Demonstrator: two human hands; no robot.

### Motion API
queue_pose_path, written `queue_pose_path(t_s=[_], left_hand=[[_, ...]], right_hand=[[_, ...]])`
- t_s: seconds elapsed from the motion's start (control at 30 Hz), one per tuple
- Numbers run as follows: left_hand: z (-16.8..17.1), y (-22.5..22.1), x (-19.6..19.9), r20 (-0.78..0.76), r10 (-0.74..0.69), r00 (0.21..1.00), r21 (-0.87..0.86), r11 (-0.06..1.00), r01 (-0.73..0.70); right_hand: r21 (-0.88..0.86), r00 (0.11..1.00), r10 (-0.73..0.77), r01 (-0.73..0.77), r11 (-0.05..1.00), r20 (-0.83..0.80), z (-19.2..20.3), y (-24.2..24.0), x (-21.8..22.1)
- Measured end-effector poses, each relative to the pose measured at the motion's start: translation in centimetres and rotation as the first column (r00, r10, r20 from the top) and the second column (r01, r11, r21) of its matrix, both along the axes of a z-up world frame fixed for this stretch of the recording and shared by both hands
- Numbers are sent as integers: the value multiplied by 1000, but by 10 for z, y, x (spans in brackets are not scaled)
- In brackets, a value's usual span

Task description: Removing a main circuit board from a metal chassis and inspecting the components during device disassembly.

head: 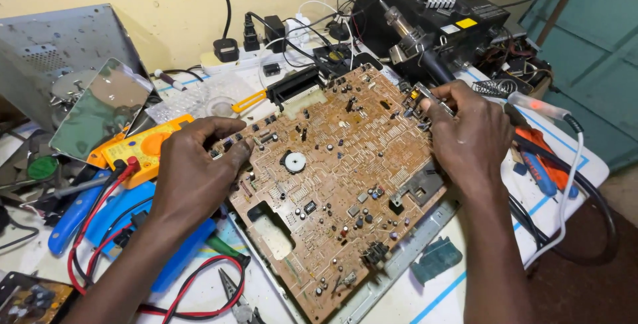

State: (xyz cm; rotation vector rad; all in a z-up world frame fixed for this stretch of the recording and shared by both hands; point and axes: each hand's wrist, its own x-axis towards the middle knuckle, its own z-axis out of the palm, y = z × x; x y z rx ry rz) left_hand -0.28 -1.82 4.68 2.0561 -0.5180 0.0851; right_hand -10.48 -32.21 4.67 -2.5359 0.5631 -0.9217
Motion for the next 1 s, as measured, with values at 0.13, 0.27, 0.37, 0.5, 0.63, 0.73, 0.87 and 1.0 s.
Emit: queue_pose_path(t_s=[0.13, 0.27, 0.37, 0.5, 0.63, 0.73, 0.87, 1.0], left_hand=[[3, -3, -13, -31, -18, 999, 18, 1000, 19], [-12, -3, -12, -87, -20, 996, 52, 998, 25], [-4, -8, -23, -134, -18, 991, 90, 995, 31], [-13, -10, -18, -113, -43, 993, 76, 996, 52], [-16, -10, -19, -124, -60, 990, 102, 992, 73], [-23, -8, -14, -97, -78, 992, 110, 990, 88], [-26, -8, -7, -41, -113, 993, 111, 987, 117], [-26, -7, -7, 33, -113, 993, 191, 976, 105]], right_hand=[[-2, 999, -28, 28, 1000, -34, 2, -7, -6], [54, 985, -83, 92, 994, -149, 7, -14, -8], [70, 983, -93, 106, 992, -160, 3, -20, -9], [91, 984, -79, 94, 991, -161, 6, -22, -6], [129, 979, -63, 89, 988, -192, 12, -20, -8], [152, 973, -56, 92, 984, -225, 15, -16, -10], [167, 970, -44, 86, 982, -240, 20, -12, -12], [170, 965, -34, 80, 982, -261, 15, -18, -13]])
